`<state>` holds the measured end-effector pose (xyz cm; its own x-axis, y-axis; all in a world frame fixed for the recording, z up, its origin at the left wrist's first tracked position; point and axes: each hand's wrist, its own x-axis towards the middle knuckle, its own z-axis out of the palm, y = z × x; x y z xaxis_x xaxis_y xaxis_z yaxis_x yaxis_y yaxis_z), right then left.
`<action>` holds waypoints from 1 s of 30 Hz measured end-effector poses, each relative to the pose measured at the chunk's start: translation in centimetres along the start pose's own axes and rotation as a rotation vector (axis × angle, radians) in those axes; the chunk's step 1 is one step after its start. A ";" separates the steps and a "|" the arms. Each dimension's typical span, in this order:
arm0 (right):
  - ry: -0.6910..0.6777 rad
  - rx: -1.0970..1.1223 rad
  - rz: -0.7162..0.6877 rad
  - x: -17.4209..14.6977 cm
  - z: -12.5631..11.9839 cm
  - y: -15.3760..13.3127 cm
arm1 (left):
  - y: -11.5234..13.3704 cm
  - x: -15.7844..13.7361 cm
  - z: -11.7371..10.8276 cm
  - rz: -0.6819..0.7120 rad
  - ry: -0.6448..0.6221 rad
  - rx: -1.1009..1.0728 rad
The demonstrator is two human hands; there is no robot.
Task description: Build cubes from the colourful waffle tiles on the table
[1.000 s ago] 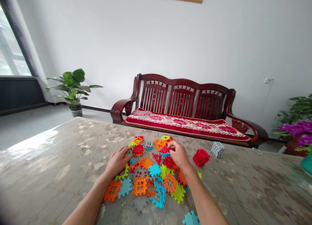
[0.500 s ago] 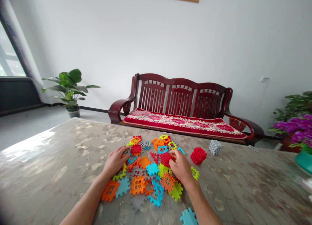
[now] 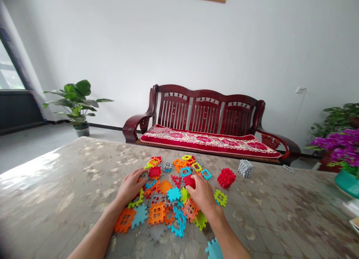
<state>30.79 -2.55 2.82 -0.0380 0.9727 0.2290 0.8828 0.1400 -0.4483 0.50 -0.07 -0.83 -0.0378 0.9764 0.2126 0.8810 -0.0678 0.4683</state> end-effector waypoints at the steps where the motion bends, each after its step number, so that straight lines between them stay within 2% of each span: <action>1: 0.021 0.033 0.008 0.0 -0.1 0.3 | 0.0 0.0 0.0 0.001 -0.001 0.004; 8: 0.281 0.293 0.070 1.3 -2.1 4.7 | -0.3 0.2 0.2 0.007 0.004 0.029; 14: 0.505 0.263 0.171 2.0 -5.8 8.0 | -0.6 0.3 0.5 0.016 0.016 0.041; 18: 0.521 0.125 0.275 2.0 -7.4 9.9 | -0.6 0.3 0.5 0.007 -0.001 0.049; 23: 0.457 0.000 0.351 1.8 -7.3 11.2 | -0.5 0.3 0.3 0.002 -0.001 0.048; 27: 0.420 0.012 0.374 1.8 -6.7 11.5 | -0.5 0.3 0.1 0.004 0.000 0.043; 30: 0.443 0.095 0.346 2.0 -6.4 12.0 | -0.4 0.3 0.1 0.007 -0.007 0.038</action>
<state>44.35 -0.11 3.41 0.4640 0.7973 0.3861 0.7621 -0.1370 -0.6328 0.15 0.26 -1.07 -0.0287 0.9774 0.2095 0.8986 -0.0666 0.4337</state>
